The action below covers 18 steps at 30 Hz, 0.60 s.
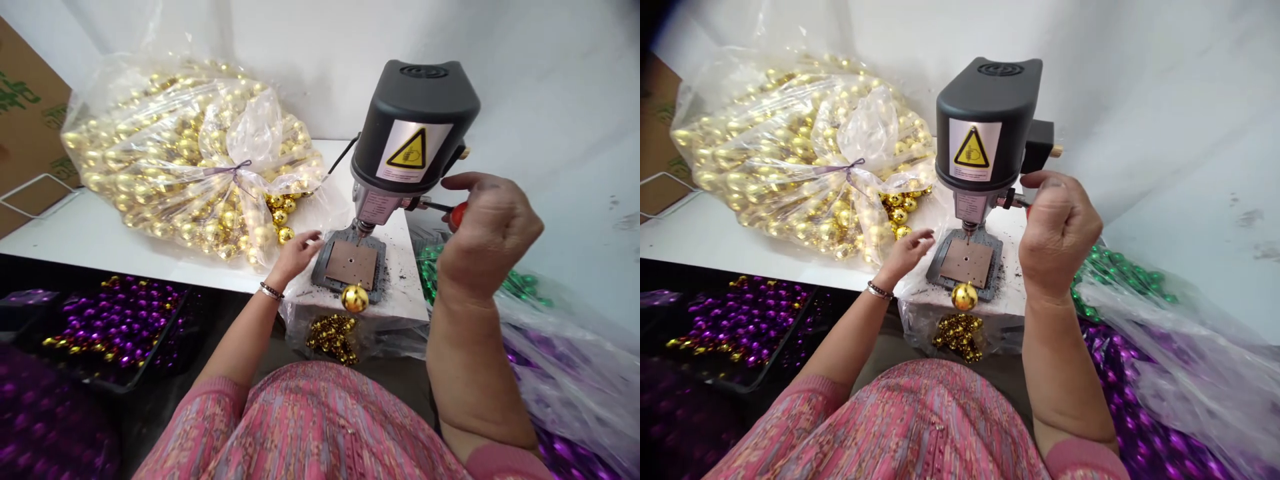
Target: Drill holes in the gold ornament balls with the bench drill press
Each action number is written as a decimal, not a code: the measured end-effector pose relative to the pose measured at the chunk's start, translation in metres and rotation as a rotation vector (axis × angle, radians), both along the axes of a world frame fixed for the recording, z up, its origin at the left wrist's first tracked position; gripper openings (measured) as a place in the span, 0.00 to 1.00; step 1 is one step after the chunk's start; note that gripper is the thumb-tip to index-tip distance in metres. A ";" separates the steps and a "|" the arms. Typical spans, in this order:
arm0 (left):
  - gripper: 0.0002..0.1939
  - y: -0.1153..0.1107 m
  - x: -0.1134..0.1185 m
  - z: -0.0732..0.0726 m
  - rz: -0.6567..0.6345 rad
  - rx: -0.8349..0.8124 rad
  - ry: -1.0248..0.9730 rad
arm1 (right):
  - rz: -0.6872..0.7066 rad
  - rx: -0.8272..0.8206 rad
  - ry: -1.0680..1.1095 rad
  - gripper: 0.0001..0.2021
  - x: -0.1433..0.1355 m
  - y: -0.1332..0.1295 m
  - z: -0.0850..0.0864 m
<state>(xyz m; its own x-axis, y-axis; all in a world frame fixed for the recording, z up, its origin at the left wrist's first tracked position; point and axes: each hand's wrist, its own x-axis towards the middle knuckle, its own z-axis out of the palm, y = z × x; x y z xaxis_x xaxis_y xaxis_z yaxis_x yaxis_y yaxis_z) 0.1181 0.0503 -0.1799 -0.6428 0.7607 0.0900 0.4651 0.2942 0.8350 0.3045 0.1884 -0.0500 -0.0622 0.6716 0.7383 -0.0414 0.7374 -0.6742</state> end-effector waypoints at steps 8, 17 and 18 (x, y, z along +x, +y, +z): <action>0.26 0.003 -0.042 -0.014 0.354 -0.417 0.313 | 0.061 -0.020 0.009 0.17 0.001 0.002 -0.001; 0.28 0.006 -0.027 -0.027 0.108 -0.279 0.326 | 0.078 -0.005 -0.002 0.17 0.002 0.000 -0.002; 0.30 0.006 -0.026 -0.025 0.122 -0.223 0.295 | 0.077 -0.001 -0.013 0.17 0.002 0.001 -0.003</action>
